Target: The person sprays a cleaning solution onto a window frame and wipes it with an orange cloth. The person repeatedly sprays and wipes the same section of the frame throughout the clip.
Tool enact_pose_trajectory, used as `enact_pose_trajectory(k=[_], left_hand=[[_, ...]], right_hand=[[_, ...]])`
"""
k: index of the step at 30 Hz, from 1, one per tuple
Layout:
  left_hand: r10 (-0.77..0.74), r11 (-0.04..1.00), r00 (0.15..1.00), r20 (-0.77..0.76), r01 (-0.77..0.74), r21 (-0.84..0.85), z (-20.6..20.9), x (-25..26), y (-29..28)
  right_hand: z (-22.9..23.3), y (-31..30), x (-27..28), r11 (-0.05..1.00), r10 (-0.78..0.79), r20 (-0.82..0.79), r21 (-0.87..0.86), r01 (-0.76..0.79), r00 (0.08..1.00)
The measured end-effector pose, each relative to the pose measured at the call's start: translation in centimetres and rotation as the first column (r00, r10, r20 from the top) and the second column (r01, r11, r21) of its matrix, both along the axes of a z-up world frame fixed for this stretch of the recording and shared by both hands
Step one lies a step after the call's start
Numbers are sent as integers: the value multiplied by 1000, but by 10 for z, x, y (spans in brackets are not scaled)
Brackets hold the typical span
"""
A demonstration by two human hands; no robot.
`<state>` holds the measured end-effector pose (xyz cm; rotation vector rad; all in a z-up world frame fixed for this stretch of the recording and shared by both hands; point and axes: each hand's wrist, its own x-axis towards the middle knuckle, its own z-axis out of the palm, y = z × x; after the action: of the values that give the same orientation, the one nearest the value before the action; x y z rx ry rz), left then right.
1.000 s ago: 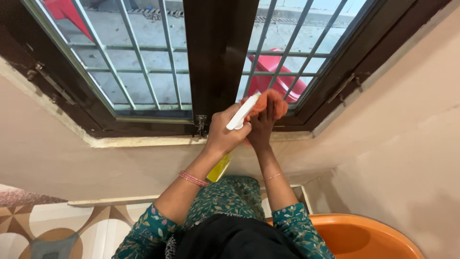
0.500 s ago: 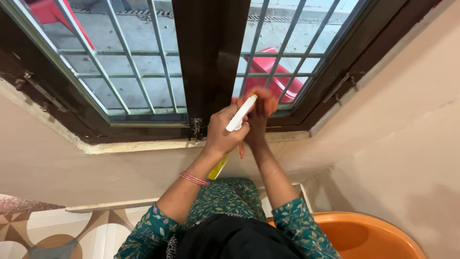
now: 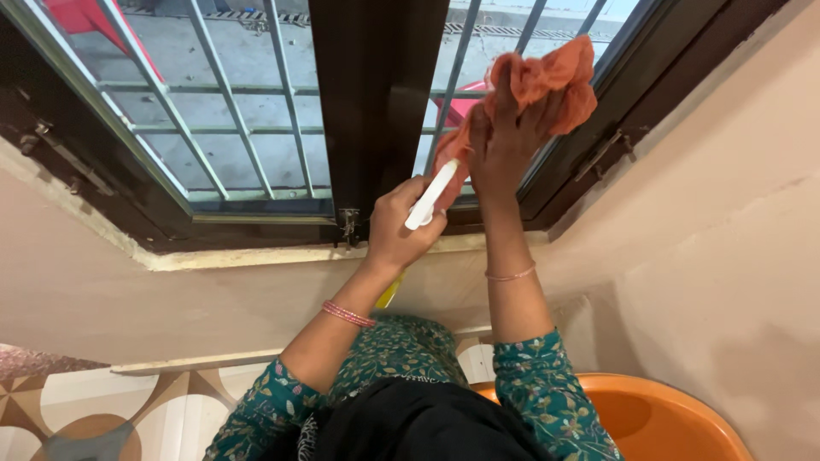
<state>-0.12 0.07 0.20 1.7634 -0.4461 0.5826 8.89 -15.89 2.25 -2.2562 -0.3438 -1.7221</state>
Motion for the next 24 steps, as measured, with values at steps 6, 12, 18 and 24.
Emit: enact_pose_trajectory(k=[6,12,18,24], left_hand=[[-99,994,994,54,102,-49,-6,-3,4],[-7,996,999,43,11,-87,-13,-6,7],[-15,999,995,95,19,-44,-10,-14,13],[-31,997,965,259,49,-64,-16,-17,20]], right_hand=[[-74,27,-15,938,333,-273,192,-288,903],[-181,-16,-33,935,77,-364,-298,-194,928],[-101,-35,-24,968,241,-541,76,-238,806],[-35,-69,7,994,-82,-135,-86,71,987]])
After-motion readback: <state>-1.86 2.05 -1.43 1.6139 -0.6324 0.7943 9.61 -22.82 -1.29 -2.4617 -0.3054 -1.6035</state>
